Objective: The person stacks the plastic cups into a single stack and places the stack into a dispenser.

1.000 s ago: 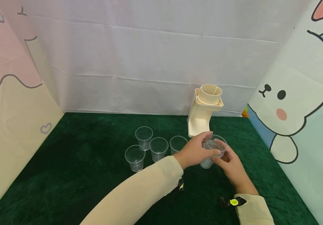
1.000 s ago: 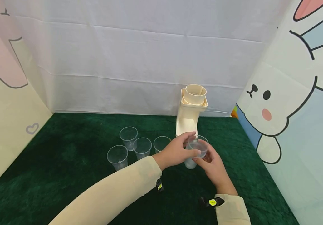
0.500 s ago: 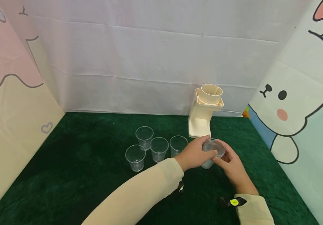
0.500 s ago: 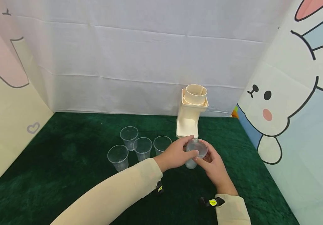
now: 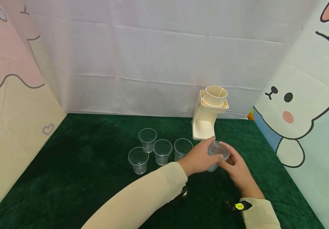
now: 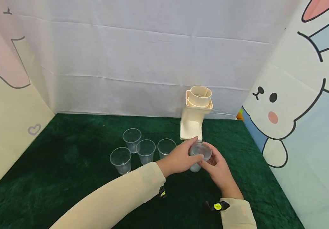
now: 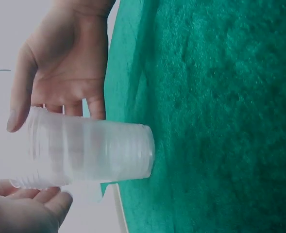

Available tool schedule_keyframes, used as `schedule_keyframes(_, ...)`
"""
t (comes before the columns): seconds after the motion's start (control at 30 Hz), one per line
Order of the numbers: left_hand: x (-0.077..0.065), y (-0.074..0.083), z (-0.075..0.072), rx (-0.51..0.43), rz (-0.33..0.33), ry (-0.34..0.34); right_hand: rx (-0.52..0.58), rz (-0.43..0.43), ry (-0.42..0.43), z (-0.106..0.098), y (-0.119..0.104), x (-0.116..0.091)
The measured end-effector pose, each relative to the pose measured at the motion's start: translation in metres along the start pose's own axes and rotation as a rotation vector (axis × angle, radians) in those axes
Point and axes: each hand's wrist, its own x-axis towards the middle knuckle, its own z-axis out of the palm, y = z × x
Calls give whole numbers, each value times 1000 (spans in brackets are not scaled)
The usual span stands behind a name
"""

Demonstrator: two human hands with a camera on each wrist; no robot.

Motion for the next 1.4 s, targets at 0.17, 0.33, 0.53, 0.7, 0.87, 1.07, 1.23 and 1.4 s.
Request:
schedule_keyframes(0.17,-4,5,-1,11,23,16,5,3,-4,0,-2,-1)
schedule_keyframes(0.33,-7,10,-5,22,55,15,7,4,-9,1,-2,0)
schedule_keyframes(0.53,-12,14,-13,31,110,8,-6,1,-12,2,-3,0)
schedule_keyframes(0.7,-21,14,-23,36,159,5,-6,-2,-15,3,-2,2)
schedule_keyframes(0.87,-35,14,-33,55,226,-6,-3,0,-23,5,-1,4)
schedule_keyframes(1.07,-59,15,-41,-21,283,-33,0,0,-11,5,0,2)
schedule_keyframes(1.23,-83,9,-41,-111,330,-93,-7,2,-1,4,-3,-1)
schedule_keyframes(1.4,-104,0,-43,-93,352,-103,-16,22,8,3,-4,-2)
